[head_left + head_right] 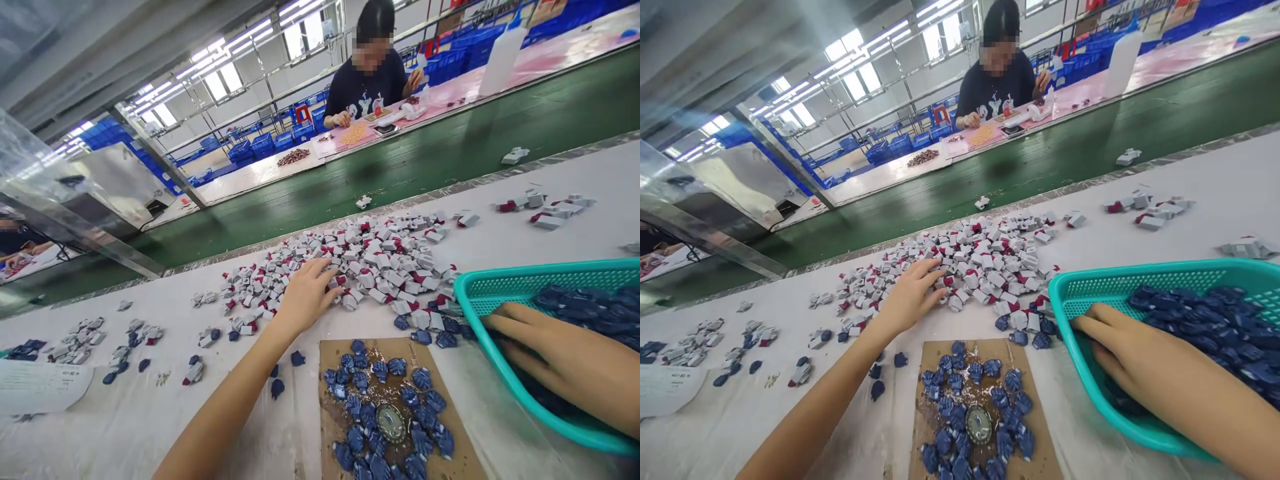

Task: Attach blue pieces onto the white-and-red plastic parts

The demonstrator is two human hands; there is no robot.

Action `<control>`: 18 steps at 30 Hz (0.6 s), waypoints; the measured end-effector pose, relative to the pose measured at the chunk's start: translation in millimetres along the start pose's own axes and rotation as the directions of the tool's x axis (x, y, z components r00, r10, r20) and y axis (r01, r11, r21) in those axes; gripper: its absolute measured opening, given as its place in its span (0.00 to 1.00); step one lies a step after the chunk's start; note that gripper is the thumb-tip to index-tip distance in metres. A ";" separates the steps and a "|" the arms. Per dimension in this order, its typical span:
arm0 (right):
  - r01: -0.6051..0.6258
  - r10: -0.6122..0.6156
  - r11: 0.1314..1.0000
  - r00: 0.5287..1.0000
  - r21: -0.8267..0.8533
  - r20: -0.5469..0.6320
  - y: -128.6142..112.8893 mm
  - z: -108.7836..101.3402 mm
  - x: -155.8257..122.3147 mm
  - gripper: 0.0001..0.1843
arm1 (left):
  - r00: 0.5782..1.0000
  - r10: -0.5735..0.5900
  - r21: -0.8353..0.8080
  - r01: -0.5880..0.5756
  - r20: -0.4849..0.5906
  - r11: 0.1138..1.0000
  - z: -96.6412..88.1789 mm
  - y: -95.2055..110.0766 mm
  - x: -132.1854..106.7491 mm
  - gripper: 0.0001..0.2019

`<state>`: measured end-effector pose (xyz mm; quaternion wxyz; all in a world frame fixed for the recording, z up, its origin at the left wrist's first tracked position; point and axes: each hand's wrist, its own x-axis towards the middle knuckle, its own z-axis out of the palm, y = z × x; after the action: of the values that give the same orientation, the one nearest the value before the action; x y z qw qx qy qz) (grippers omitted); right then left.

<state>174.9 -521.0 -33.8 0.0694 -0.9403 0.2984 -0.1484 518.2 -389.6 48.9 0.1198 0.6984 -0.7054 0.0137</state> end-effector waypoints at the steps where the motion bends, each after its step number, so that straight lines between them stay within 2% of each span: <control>1: 0.020 -0.020 1.000 1.000 0.016 0.008 -0.9 -3.7 2.0 0.18 | 1.000 -0.001 -0.012 0.001 -0.001 1.000 1.0 -0.4 0.1 0.11; 5: 0.025 -0.023 0.998 0.999 0.058 -0.025 -6.8 -22.4 4.6 0.15 | 1.000 -0.010 -0.068 0.008 -0.025 0.998 4.0 -2.3 -0.5 0.07; 9: 0.019 -0.012 0.994 0.998 0.111 -0.057 -8.7 -32.5 -0.8 0.13 | 0.998 -0.032 -0.117 0.026 -0.051 0.993 3.5 -1.3 -5.4 0.08; 12: -0.138 0.129 0.942 0.990 0.307 0.051 -3.0 -29.2 -7.7 0.11 | 0.992 -0.101 -0.140 0.089 -0.079 0.986 -1.6 -2.6 4.5 0.11; 15: -0.357 0.256 0.792 0.931 0.496 0.261 3.1 -20.6 -12.8 0.14 | 0.969 -0.218 -0.140 0.201 -0.114 0.969 -7.5 -12.1 43.0 0.13; 16: -0.384 0.260 0.764 0.919 0.518 0.297 3.9 -17.8 -13.7 0.16 | 0.959 -0.258 -0.136 0.242 -0.116 0.961 -8.3 -17.2 61.9 0.13; 18: -0.351 0.243 0.787 0.932 0.508 0.268 2.7 -13.4 -14.6 0.17 | 0.937 -0.337 -0.123 0.325 -0.093 0.938 -6.2 -29.3 103.8 0.14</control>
<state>157.8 -515.2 -25.1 0.3859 -0.8314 0.3799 -0.1250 548.6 -491.0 70.1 0.1967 0.7980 -0.5696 -0.0049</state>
